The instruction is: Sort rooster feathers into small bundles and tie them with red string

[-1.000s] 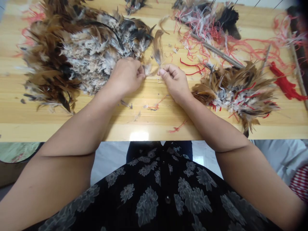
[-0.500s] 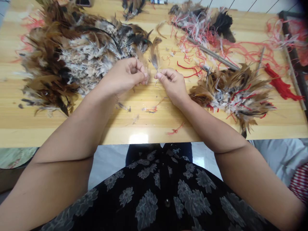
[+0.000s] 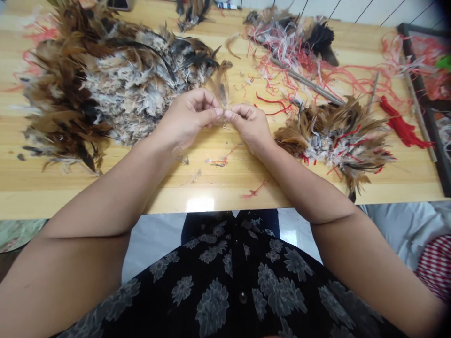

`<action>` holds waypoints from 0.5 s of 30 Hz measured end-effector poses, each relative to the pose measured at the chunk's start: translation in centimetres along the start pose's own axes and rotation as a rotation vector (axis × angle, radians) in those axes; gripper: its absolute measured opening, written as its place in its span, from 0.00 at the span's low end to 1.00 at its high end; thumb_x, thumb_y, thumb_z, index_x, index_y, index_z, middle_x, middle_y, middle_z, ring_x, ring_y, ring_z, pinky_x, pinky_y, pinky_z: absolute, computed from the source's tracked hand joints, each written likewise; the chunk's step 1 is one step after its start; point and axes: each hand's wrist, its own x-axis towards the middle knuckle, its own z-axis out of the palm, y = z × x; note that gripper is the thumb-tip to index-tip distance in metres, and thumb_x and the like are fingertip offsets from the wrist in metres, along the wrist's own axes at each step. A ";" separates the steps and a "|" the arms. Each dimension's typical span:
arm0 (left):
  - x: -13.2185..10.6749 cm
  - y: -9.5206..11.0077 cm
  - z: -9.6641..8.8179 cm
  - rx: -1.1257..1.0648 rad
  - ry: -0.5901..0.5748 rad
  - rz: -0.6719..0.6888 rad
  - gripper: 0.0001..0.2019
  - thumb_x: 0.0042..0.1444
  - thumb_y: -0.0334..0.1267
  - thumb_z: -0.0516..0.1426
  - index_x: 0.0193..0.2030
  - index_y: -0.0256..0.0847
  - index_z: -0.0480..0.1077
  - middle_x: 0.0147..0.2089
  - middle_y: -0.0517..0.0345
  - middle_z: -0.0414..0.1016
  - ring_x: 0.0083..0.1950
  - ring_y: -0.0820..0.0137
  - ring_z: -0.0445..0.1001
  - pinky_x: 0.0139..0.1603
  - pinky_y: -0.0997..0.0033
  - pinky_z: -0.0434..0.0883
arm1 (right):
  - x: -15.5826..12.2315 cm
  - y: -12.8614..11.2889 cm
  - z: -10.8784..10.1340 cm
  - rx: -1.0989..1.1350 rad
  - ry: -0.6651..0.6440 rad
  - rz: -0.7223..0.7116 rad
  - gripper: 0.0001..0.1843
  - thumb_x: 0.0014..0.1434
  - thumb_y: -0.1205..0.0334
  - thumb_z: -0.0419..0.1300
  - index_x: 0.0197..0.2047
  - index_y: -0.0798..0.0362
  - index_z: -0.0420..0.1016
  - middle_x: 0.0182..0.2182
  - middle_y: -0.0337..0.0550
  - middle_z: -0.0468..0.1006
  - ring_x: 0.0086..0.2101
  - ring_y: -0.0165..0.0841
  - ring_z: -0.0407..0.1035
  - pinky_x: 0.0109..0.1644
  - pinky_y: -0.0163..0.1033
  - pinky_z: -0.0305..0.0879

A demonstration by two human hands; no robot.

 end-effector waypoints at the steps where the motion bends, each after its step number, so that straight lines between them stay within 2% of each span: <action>1: 0.0 0.0 0.0 -0.009 -0.009 0.001 0.26 0.66 0.19 0.87 0.36 0.44 0.78 0.34 0.64 0.82 0.38 0.70 0.83 0.40 0.71 0.75 | 0.0 0.0 0.0 0.007 -0.003 0.002 0.36 0.67 0.23 0.86 0.36 0.48 0.83 0.39 0.41 0.88 0.46 0.37 0.80 0.58 0.43 0.83; 4: 0.2 -0.1 -0.1 -0.038 -0.033 0.013 0.27 0.62 0.22 0.90 0.34 0.45 0.78 0.34 0.64 0.83 0.35 0.70 0.83 0.37 0.74 0.77 | 0.1 0.1 0.0 0.004 -0.012 -0.004 0.38 0.65 0.22 0.86 0.35 0.48 0.81 0.39 0.41 0.87 0.46 0.37 0.80 0.59 0.44 0.83; 9: 1.1 -0.9 -0.7 0.034 -0.136 0.111 0.24 0.58 0.26 0.92 0.34 0.44 0.82 0.36 0.61 0.85 0.33 0.71 0.81 0.34 0.75 0.78 | -0.1 -0.1 -0.1 0.051 -0.020 -0.025 0.43 0.61 0.17 0.85 0.35 0.47 0.76 0.35 0.38 0.80 0.43 0.35 0.76 0.57 0.43 0.79; 15: 1.9 -1.2 -1.4 0.027 -0.189 0.150 0.21 0.58 0.25 0.91 0.37 0.44 0.86 0.36 0.60 0.84 0.34 0.70 0.82 0.36 0.74 0.82 | -0.3 -0.4 -0.2 0.037 -0.058 -0.067 0.40 0.67 0.21 0.82 0.36 0.45 0.70 0.34 0.36 0.73 0.42 0.35 0.73 0.53 0.42 0.74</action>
